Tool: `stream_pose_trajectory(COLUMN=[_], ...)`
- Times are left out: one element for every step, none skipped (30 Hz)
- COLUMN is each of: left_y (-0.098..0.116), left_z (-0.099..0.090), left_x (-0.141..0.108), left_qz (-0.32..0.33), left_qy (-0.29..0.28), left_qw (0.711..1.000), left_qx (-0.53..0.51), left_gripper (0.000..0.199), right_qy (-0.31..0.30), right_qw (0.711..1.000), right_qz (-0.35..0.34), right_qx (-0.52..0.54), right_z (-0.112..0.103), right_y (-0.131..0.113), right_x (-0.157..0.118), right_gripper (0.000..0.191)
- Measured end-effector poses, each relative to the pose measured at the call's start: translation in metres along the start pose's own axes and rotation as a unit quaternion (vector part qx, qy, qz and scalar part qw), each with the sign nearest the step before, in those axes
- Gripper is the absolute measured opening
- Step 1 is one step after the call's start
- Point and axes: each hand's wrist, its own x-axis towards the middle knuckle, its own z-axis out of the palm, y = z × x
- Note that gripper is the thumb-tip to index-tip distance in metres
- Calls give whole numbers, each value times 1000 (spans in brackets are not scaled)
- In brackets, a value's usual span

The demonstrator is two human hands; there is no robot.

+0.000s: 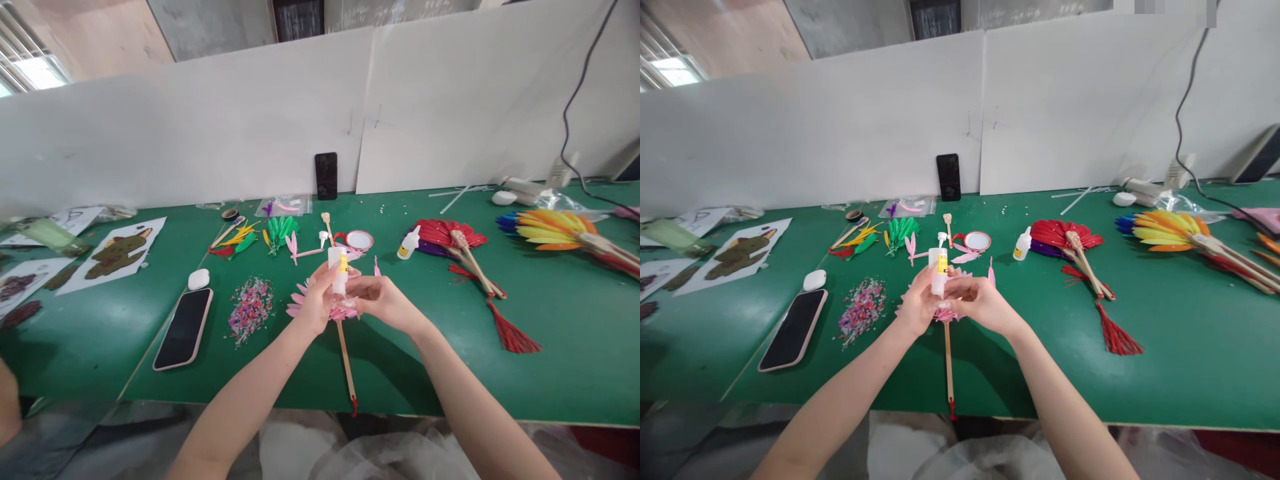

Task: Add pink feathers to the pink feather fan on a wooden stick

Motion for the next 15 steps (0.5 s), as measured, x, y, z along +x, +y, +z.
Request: stream_pose_trajectory(left_y=[0, -1, -2, -3, -4, -5, -6, -7, -7, -7, -6, -6, -5, -5, -4], left_z=[0, 0, 0, -1, -1, -1, -2, -2, -3, -3, -4, -4, -5, -5, -5], left_x=[0, 0, 0, 0, 0, 0, 0, 0, 0, 0, 0, 0, 0, 0, -1], left_qz=[-1, 0, 1, 2, 3, 3, 3, 4, 5, 6, 5, 3, -1, -7, -14], left_qy=[-1, -2, -3, -3, -4, -5, -8, -13, -19, -26, -34, -41, -45, -46, -45], left_qw=[1000, 1000, 1000, 1000, 1000, 1000, 1000, 1000, 1000, 999, 999, 999, 999, 999, 999], left_qx=[0, 0, 1, 3, 6, 10, 14, 16, 17, 17, 16, 14, 12, 10, 10], left_gripper=[31, 31, 30, 30, 29, 30, 30, 30, 30, 29, 29, 30, 30, 31, 32], right_qy=[-5, -1, 6, 15, 24, 31, 36, 37, 35, 32, 28, 23, 19, 15, 11], right_qw=[1000, 1000, 1000, 1000, 1000, 999, 999, 999, 999, 999, 999, 999, 1000, 1000, 1000], right_qz=[-1, -1, 0, 2, 5, 8, 10, 11, 11, 12, 14, 14, 14, 14, 15], right_qx=[6, 9, 10, 10, 9, 9, 9, 11, 13, 15, 17, 19, 20, 22, 23], right_z=[0, 0, 1, 2, 3, 4, 5, 5, 6, 5, 5, 4, 4, 3, 2], right_y=[0, 1, 2, 3, 4, 5, 6, 7, 7, 6, 6, 5, 3, 2, 0], right_x=[0, 0, 0, 1, 1, 2, 3, 3, 3, 3, 3, 3, 3, 2, 1], right_gripper=[36, 36, 36, 35, 34, 32, 31, 30, 30, 31, 32, 32, 32, 32, 31])
